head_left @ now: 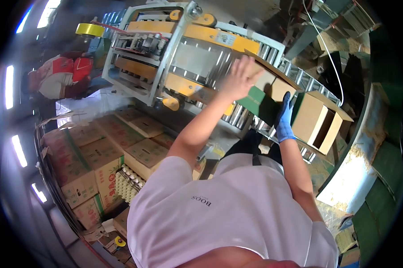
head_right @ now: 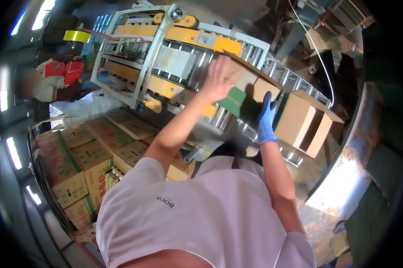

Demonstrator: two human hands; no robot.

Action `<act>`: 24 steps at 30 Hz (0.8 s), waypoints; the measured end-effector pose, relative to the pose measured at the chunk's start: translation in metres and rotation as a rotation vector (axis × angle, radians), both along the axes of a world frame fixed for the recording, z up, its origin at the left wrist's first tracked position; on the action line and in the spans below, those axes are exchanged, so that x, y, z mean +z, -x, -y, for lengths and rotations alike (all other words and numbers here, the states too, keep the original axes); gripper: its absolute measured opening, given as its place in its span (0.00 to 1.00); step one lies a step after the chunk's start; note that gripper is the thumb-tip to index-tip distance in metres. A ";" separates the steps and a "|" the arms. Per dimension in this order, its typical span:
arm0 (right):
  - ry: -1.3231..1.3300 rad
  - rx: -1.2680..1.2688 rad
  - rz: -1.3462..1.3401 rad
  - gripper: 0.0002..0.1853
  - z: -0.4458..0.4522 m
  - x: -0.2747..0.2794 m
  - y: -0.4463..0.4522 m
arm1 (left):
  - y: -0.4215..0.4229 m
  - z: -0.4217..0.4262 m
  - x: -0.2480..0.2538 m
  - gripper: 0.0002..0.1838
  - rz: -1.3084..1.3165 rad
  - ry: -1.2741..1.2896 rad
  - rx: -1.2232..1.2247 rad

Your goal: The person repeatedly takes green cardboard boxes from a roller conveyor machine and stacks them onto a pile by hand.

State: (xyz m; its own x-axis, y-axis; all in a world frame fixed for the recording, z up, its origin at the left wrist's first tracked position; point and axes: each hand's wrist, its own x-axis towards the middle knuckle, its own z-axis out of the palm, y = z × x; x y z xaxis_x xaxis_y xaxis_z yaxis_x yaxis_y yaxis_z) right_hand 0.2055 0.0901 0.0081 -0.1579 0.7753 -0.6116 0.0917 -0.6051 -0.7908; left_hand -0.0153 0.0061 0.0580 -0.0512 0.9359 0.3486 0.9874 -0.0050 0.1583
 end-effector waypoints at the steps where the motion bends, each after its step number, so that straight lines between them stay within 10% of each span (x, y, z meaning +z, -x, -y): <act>1: 0.004 0.038 0.013 0.60 -0.002 0.004 -0.001 | -0.002 -0.009 0.019 0.48 -0.090 0.118 -0.027; 11: -0.268 -0.003 -0.148 0.26 0.010 -0.021 -0.012 | -0.028 0.021 0.010 0.38 0.280 0.371 0.023; 14: 0.001 -0.226 -0.493 0.28 0.010 0.011 -0.008 | -0.051 0.027 0.002 0.45 0.204 0.276 0.159; 24: -0.432 0.187 -0.034 0.40 0.030 -0.011 0.099 | -0.016 0.025 -0.018 0.40 -0.038 0.398 0.332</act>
State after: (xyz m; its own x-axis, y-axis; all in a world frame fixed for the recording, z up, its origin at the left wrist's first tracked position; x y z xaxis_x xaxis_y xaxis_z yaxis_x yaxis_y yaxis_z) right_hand 0.1069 0.0601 -0.0031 -0.3332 0.9141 -0.2312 0.1377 -0.1955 -0.9710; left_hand 0.0007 -0.0188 0.0399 -0.3622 0.9318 -0.0234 0.9306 0.3629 0.0486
